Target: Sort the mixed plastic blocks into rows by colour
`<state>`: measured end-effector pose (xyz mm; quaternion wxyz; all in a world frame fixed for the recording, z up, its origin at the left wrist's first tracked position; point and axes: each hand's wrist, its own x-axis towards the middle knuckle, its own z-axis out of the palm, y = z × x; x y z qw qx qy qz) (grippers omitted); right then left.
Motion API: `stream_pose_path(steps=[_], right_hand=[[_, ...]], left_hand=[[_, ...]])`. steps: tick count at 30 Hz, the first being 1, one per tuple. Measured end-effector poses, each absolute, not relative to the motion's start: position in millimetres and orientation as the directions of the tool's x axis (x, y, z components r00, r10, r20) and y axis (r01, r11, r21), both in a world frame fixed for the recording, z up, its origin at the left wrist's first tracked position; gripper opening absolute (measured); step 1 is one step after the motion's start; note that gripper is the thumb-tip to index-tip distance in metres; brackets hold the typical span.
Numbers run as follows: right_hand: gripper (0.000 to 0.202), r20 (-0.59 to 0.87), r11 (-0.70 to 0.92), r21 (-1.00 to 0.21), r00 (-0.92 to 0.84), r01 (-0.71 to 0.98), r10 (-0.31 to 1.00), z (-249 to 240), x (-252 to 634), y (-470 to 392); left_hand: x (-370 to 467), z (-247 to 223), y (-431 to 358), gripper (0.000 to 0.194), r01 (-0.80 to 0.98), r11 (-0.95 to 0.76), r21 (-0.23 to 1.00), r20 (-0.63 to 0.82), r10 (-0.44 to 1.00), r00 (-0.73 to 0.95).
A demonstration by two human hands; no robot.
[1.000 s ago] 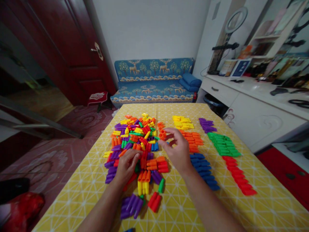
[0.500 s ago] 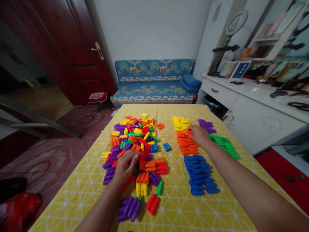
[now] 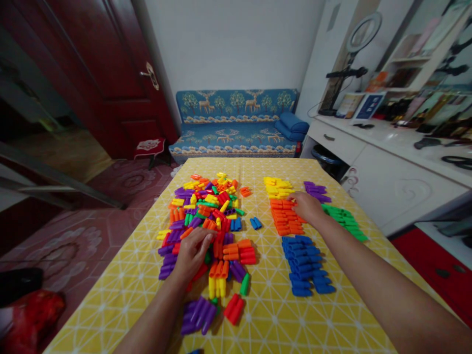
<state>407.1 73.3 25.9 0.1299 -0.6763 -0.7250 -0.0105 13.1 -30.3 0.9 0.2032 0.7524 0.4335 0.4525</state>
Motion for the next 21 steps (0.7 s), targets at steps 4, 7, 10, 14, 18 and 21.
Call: stream_pose_path(steps=[4, 7, 10, 14, 18, 21], right_hand=[[0.028, 0.277, 0.155, -0.243, -0.085, 0.958, 0.957, 40, 383, 64], [0.024, 0.357, 0.274, -0.417, -0.121, 0.867, 0.926, 48, 340, 45], [0.025, 0.377, 0.391, -0.597, -0.185, 0.7, 0.907, 46, 284, 18], [0.034, 0.374, 0.41, -0.726, -0.184, 0.552, 0.909, 31, 218, -11], [0.05, 0.385, 0.397, -0.785, -0.127, 0.475, 0.914, 12, 177, -20], [0.054, 0.385, 0.379, -0.828, -0.071, 0.414, 0.92, 1, 160, -23]], left_hand=[[14, 2, -30, 0.023, 0.47, -0.54, 0.698, 0.507, 0.837, 0.207], [14, 3, -31, 0.023, 0.487, -0.538, 0.688, 0.521, 0.833, 0.186], [15, 2, -31, 0.02, 0.516, -0.531, 0.672, 0.55, 0.825, 0.134], [14, 0, -29, 0.017, 0.557, -0.527, 0.642, 0.604, 0.795, 0.055], [13, -1, -27, 0.027, 0.644, -0.483, 0.593, 0.62, 0.785, 0.017], [12, -3, -25, 0.044, 0.722, -0.415, 0.554, 0.564, 0.824, 0.041]])
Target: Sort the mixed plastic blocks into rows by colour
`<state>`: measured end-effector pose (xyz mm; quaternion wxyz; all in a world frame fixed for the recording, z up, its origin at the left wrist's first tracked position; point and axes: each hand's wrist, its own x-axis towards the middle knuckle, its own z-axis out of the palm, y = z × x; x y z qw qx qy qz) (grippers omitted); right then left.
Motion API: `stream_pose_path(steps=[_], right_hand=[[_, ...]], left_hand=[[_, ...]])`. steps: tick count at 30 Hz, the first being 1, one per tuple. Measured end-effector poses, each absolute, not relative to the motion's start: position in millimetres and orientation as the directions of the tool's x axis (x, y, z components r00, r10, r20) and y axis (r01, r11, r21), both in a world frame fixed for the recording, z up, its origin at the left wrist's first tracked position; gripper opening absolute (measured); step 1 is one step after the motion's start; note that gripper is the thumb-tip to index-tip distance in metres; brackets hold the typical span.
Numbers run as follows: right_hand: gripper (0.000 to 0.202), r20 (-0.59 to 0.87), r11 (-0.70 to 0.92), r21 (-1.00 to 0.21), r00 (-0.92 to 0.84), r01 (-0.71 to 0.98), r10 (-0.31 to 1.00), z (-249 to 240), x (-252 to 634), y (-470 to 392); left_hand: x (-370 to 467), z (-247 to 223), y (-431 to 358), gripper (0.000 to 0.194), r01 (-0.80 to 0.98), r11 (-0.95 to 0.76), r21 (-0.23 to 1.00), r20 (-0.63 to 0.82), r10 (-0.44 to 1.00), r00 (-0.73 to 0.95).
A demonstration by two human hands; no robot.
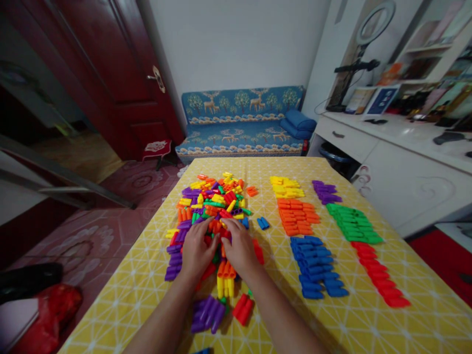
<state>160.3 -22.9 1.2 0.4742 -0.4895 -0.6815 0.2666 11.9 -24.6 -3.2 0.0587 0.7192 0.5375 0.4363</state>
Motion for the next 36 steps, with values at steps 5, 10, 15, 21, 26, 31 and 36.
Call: stream_pose_path(steps=[5, 10, 15, 21, 26, 31, 36], right_hand=[[0.049, 0.36, 0.335, -0.898, 0.037, 0.285, 0.932, -3, 155, -30], [0.03, 0.362, 0.355, -0.923, 0.023, 0.147, 0.932, 9, 162, -37], [0.032, 0.359, 0.367, -0.927, -0.109, 0.069, 0.927, 18, 163, -41], [0.028, 0.465, 0.485, -0.856, -0.143, 0.18, 0.873, 20, 162, -43], [0.033, 0.473, 0.524, -0.754, -0.227, 0.396, 0.851, 27, 162, -46], [0.053, 0.489, 0.529, -0.555, -0.263, 0.642, 0.832, 45, 182, -51], [0.039, 0.523, 0.446, -0.443, -0.18, 0.778, 0.833, 58, 258, -29]], left_hand=[[11, -7, -24, 0.035, 0.643, -0.458, 0.614, 0.58, 0.814, 0.025], [11, -8, -27, 0.025, 0.395, -0.5, 0.77, 0.565, 0.823, -0.058], [12, -10, -29, 0.027, 0.252, -0.491, 0.834, 0.517, 0.855, -0.044], [10, -12, -32, 0.049, 0.257, -0.509, 0.821, 0.5, 0.86, 0.107], [9, -14, -34, 0.064, 0.306, -0.501, 0.809, 0.468, 0.865, 0.178], [13, -7, -35, 0.052, 0.344, -0.503, 0.793, 0.481, 0.863, 0.155], [15, 1, -36, 0.048, 0.361, -0.482, 0.799, 0.485, 0.87, 0.087]])
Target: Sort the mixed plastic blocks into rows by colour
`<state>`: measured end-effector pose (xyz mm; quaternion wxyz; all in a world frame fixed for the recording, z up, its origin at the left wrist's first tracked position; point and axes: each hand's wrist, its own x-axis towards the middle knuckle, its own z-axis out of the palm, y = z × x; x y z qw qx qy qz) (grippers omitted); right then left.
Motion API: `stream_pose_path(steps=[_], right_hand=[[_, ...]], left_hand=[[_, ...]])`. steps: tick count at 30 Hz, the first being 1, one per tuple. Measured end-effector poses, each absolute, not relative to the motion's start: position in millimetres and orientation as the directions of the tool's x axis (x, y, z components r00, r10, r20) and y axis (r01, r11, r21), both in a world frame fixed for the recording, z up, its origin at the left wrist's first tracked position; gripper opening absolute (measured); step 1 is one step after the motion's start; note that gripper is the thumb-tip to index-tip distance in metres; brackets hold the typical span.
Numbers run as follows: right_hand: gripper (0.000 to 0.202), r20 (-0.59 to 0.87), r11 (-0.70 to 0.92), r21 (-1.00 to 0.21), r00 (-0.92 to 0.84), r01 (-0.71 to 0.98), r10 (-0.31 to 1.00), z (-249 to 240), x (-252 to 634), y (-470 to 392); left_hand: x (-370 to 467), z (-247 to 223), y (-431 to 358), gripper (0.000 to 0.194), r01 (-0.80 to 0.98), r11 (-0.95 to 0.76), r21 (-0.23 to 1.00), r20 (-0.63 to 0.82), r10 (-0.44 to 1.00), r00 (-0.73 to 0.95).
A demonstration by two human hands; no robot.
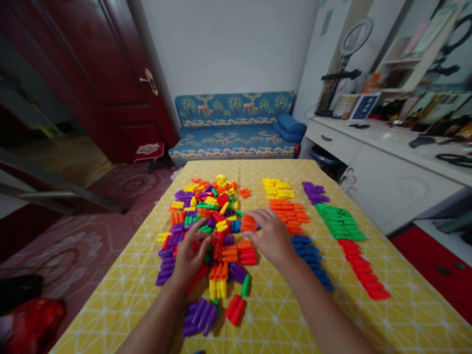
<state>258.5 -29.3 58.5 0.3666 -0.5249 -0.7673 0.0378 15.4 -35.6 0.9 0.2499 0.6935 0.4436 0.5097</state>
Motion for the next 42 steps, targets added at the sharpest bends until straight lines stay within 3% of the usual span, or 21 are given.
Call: stream_pose_path(steps=[4, 8, 14, 23, 29, 35, 42], right_hand=[[0.037, 0.527, 0.28, -0.387, -0.038, 0.879, 0.849, 51, 345, 3], [0.038, 0.437, 0.186, -0.342, -0.02, 0.921, 0.899, 34, 404, 20], [0.038, 0.328, 0.232, -0.409, -0.096, 0.883, 0.94, 17, 415, 27], [0.036, 0.315, 0.236, -0.448, -0.095, 0.862, 0.944, 10, 414, 39], [0.028, 0.447, 0.311, -0.482, -0.075, 0.819, 0.891, 27, 372, 18], [0.029, 0.309, 0.39, -0.601, -0.248, 0.698, 0.918, 30, 268, -21], [0.038, 0.217, 0.165, -0.436, -0.074, 0.885, 0.973, 20, 226, -43]], left_hand=[[16, 1, -35, 0.048, 0.344, -0.463, 0.817, 0.469, 0.88, 0.072], [16, 0, -33, 0.046, 0.341, -0.472, 0.813, 0.476, 0.876, 0.078], [16, 1, -33, 0.046, 0.356, -0.471, 0.807, 0.477, 0.876, 0.076], [16, -2, -32, 0.044, 0.394, -0.498, 0.773, 0.518, 0.853, 0.061], [12, -3, -27, 0.033, 0.564, -0.545, 0.621, 0.637, 0.769, 0.041], [11, -4, -24, 0.019, 0.651, -0.527, 0.547, 0.636, 0.767, 0.086], [13, 5, -28, 0.016, 0.659, -0.497, 0.565, 0.551, 0.821, 0.147]])
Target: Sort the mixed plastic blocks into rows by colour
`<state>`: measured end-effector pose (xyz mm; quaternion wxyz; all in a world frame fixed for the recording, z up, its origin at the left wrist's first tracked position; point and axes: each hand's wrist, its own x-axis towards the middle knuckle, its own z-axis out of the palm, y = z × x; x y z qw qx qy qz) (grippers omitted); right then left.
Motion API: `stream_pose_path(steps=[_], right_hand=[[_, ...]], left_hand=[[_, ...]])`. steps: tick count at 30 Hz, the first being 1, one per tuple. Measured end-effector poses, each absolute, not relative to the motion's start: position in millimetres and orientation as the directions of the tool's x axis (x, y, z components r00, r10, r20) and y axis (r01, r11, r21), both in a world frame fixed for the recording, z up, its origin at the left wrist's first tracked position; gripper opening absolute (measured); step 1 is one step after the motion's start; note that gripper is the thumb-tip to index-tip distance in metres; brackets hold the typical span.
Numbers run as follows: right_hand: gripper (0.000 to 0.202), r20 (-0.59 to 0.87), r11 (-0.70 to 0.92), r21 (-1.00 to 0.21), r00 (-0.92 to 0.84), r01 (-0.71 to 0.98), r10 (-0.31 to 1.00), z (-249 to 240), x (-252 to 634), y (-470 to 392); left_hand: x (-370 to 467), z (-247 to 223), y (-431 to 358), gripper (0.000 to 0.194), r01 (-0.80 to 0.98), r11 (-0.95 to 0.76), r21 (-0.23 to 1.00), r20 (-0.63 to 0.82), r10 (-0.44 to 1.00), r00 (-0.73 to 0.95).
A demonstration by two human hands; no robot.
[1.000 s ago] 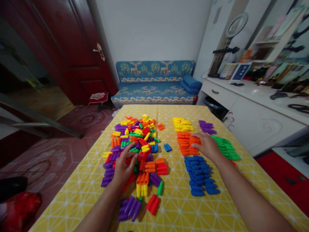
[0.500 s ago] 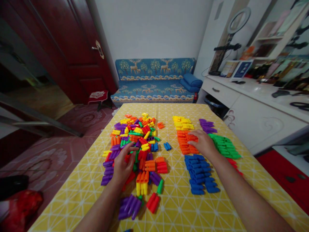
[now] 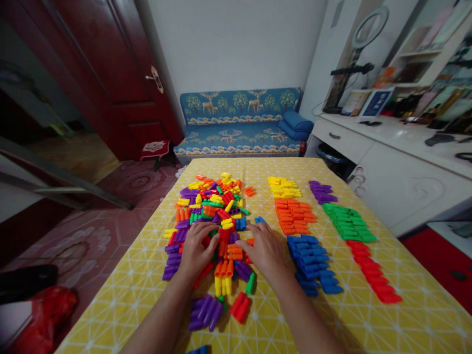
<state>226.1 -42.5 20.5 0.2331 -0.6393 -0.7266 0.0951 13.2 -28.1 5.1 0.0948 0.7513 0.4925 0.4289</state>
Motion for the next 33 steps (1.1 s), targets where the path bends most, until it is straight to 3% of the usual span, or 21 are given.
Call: stream_pose_path(steps=[3, 7, 12, 15, 22, 27, 33], right_hand=[[0.045, 0.177, 0.151, -0.486, -0.072, 0.861, 0.982, 12, 238, -49], [0.063, 0.11, 0.223, -0.634, -0.199, 0.741, 0.974, 3, 249, -53], [0.049, 0.14, 0.152, -0.786, -0.067, 0.6, 0.988, 1, 238, -49], [0.041, 0.217, 0.188, -0.862, 0.009, 0.471, 0.976, -4, 228, -46], [0.03, 0.365, 0.348, -0.818, -0.054, 0.458, 0.929, -14, 219, -42], [0.032, 0.397, 0.368, -0.794, -0.047, 0.483, 0.917, -15, 219, -42], [0.026, 0.465, 0.431, -0.768, -0.05, 0.474, 0.884, -5, 218, -44]], left_hand=[[14, 8, -29, 0.017, 0.674, -0.504, 0.54, 0.524, 0.828, 0.2], [15, 8, -28, 0.017, 0.669, -0.523, 0.528, 0.531, 0.818, 0.22], [15, 9, -29, 0.017, 0.627, -0.568, 0.533, 0.558, 0.793, 0.244], [15, 10, -30, 0.018, 0.605, -0.583, 0.543, 0.556, 0.789, 0.261], [17, 15, -34, 0.023, 0.546, -0.607, 0.577, 0.477, 0.794, 0.378], [16, 15, -35, 0.03, 0.528, -0.625, 0.576, 0.461, 0.781, 0.421], [15, 10, -33, 0.025, 0.499, -0.622, 0.603, 0.454, 0.782, 0.427]])
